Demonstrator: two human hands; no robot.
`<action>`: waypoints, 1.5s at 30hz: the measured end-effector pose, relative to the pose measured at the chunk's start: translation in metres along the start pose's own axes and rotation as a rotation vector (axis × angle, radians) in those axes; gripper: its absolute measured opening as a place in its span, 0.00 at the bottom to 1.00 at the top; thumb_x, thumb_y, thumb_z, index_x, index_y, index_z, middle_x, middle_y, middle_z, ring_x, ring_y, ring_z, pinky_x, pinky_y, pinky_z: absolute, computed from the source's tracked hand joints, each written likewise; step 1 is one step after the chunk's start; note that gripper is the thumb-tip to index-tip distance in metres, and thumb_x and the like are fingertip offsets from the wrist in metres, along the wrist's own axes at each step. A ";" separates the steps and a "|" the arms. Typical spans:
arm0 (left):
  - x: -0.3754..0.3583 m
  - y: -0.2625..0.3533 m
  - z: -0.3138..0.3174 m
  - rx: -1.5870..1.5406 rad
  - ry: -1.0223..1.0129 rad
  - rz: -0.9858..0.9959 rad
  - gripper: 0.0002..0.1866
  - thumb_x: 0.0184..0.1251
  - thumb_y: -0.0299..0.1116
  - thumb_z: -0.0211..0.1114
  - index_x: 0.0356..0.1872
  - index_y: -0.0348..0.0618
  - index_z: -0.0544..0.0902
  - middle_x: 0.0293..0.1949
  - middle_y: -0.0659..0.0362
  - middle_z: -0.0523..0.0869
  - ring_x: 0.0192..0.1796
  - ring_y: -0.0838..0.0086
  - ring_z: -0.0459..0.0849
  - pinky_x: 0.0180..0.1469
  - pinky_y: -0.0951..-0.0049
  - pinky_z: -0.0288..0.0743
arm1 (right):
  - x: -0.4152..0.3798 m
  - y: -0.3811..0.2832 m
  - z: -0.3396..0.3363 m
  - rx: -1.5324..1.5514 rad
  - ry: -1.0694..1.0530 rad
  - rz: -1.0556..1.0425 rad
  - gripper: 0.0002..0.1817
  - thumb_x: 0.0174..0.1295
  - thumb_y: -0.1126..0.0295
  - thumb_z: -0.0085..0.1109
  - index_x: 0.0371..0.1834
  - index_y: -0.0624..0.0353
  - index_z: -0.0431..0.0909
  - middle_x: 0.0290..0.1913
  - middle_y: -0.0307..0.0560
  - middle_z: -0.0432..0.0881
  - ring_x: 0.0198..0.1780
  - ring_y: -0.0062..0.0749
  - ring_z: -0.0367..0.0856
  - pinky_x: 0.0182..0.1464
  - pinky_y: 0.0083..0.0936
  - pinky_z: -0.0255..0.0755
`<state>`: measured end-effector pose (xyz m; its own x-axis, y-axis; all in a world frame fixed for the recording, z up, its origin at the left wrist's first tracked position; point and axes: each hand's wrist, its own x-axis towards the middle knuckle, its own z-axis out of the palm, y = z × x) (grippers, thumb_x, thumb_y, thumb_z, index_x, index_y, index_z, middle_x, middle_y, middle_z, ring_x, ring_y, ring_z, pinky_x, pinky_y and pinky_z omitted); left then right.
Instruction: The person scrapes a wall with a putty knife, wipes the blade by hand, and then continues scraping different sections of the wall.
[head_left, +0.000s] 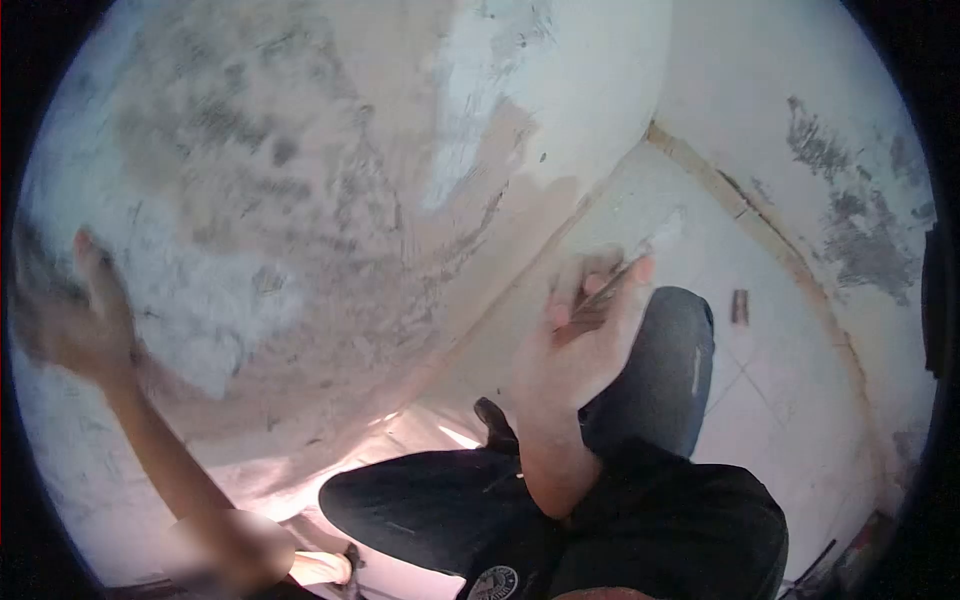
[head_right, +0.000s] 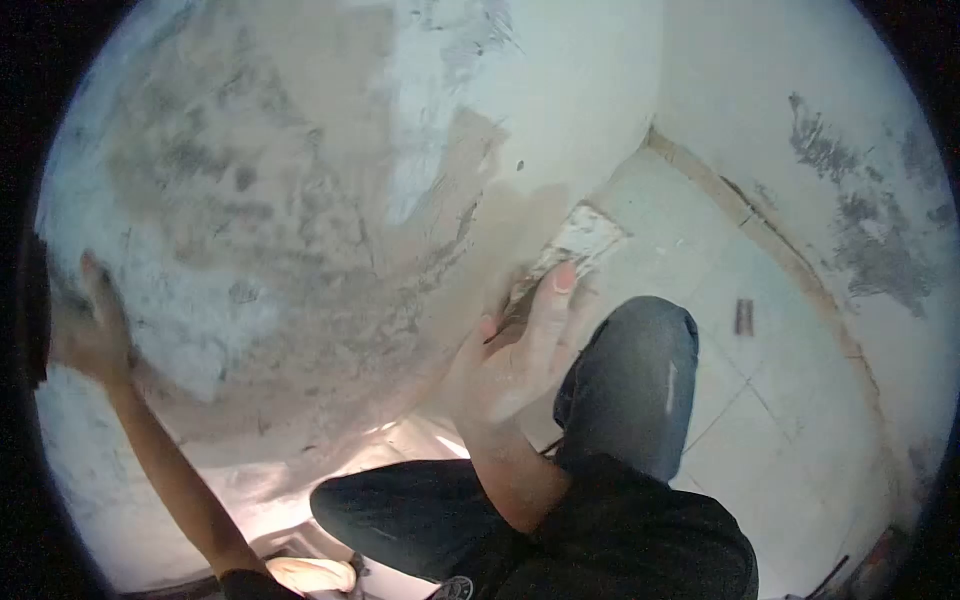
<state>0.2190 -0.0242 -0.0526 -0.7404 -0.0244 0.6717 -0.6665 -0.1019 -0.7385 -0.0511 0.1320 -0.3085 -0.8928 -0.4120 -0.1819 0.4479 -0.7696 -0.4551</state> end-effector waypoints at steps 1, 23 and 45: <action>0.009 0.017 -0.010 -0.051 0.026 -0.003 0.29 0.70 0.54 0.63 0.58 0.38 0.81 0.57 0.50 0.85 0.59 0.55 0.82 0.59 0.57 0.71 | -0.010 -0.008 -0.001 0.000 0.014 0.098 0.19 0.79 0.58 0.47 0.65 0.56 0.67 0.33 0.30 0.69 0.28 0.12 0.65 0.25 0.14 0.57; -0.214 0.215 -0.177 -1.517 -0.547 -2.042 0.16 0.70 0.41 0.70 0.45 0.36 0.86 0.41 0.63 0.86 0.43 0.82 0.79 0.49 0.77 0.72 | -0.036 0.057 -0.103 -1.029 -1.266 0.525 0.17 0.76 0.62 0.48 0.48 0.65 0.80 0.32 0.40 0.81 0.36 0.24 0.77 0.42 0.26 0.72; -0.244 0.241 -0.200 -1.659 -0.792 -1.873 0.19 0.76 0.43 0.62 0.49 0.33 0.85 0.40 0.63 0.84 0.43 0.80 0.78 0.47 0.75 0.70 | -0.050 0.074 -0.116 -1.201 -1.225 0.729 0.18 0.72 0.53 0.59 0.41 0.58 0.85 0.33 0.38 0.85 0.36 0.20 0.78 0.45 0.22 0.69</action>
<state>0.2220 0.1563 -0.4065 0.1735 -0.9845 -0.0259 -0.0518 -0.0354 0.9980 0.0207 0.1524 -0.4347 0.2065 -0.9582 -0.1981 -0.0779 0.1857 -0.9795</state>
